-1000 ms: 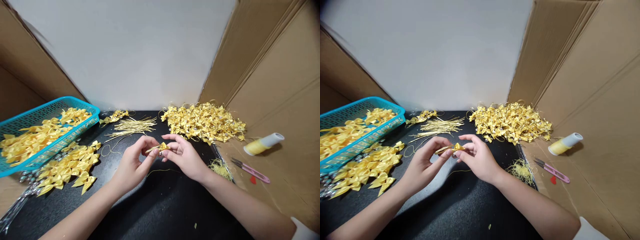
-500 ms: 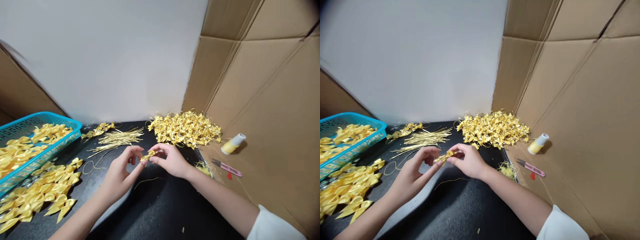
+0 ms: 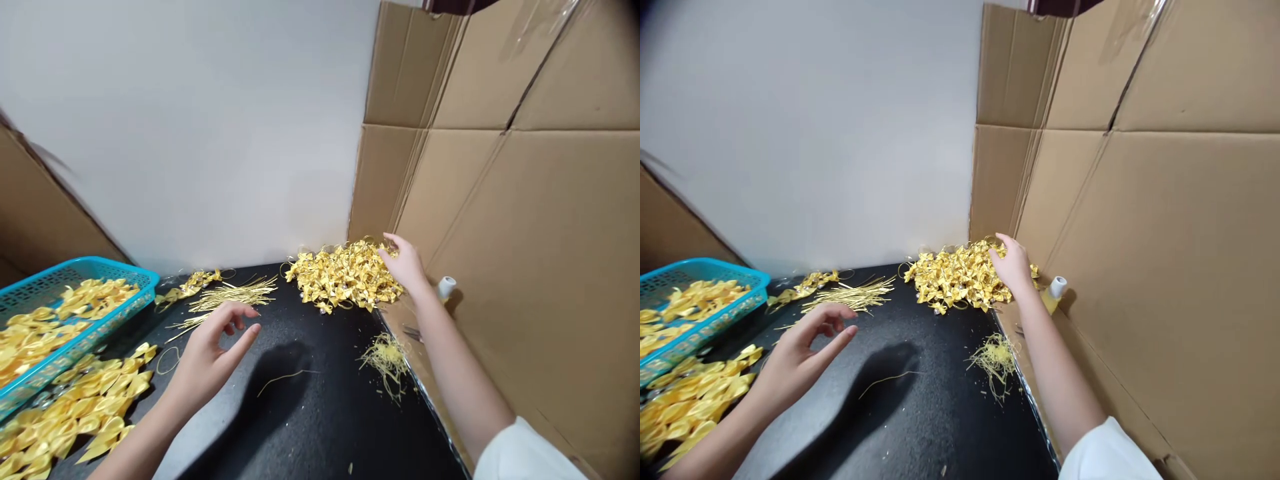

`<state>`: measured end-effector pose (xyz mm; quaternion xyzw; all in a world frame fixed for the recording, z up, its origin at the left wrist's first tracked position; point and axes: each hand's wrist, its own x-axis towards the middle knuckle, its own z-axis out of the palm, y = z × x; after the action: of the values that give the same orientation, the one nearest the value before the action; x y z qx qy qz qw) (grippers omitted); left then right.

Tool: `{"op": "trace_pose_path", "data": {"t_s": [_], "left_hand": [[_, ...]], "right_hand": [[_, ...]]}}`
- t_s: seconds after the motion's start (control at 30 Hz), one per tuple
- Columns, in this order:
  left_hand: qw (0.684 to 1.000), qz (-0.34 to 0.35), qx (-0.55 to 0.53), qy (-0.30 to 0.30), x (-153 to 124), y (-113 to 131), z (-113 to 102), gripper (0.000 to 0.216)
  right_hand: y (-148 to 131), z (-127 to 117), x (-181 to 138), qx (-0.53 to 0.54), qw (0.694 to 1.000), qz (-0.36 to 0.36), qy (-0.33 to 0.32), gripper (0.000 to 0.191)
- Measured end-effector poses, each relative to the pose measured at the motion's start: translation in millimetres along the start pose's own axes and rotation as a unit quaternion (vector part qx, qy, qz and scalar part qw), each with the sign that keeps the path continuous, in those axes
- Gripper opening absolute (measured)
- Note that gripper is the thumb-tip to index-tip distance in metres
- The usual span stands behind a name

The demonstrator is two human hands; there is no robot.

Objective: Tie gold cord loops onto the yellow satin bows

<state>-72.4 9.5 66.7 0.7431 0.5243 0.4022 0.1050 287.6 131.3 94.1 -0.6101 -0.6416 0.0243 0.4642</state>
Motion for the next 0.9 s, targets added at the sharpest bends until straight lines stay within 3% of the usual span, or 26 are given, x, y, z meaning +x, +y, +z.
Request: {"op": "trace_pose_path", "data": {"t_s": [0.13, 0.23, 0.4, 0.53, 0.7, 0.77, 0.83, 0.9], "left_hand": [[1.0, 0.021, -0.009, 0.007, -1, 3, 0, 0.016], [0.999, 0.034, -0.013, -0.006, -9, 2, 14, 0.013], [0.994, 0.06, 0.012, -0.093, -27, -8, 48, 0.008], [0.993, 0.04, 0.01, -0.107, -31, -11, 52, 0.009], [0.995, 0.0, 0.024, -0.096, -42, -16, 33, 0.008], [0.993, -0.013, 0.037, -0.111, -57, -15, 25, 0.007], [0.993, -0.016, 0.031, -0.116, -73, -10, 17, 0.006], [0.996, -0.006, -0.005, -0.09, -84, 2, 11, 0.008]], "right_hand": [[1, -13, 6, 0.079, 0.995, 0.008, 0.058, 0.035], [5, -15, 8, 0.115, 0.99, 0.02, 0.075, 0.026], [-5, -2, 0, 0.158, 0.984, 0.018, 0.083, 0.01], [-35, 18, -23, 0.22, 0.975, 0.003, 0.04, 0.011], [-71, 35, -69, 0.341, 0.938, -0.017, -0.057, 0.021], [-81, 36, -92, 0.418, 0.897, -0.05, -0.135, 0.025], [-94, 35, -116, 0.532, 0.815, -0.063, -0.223, 0.028], [-110, 35, -138, 0.631, 0.72, 0.001, -0.289, 0.026]]}}
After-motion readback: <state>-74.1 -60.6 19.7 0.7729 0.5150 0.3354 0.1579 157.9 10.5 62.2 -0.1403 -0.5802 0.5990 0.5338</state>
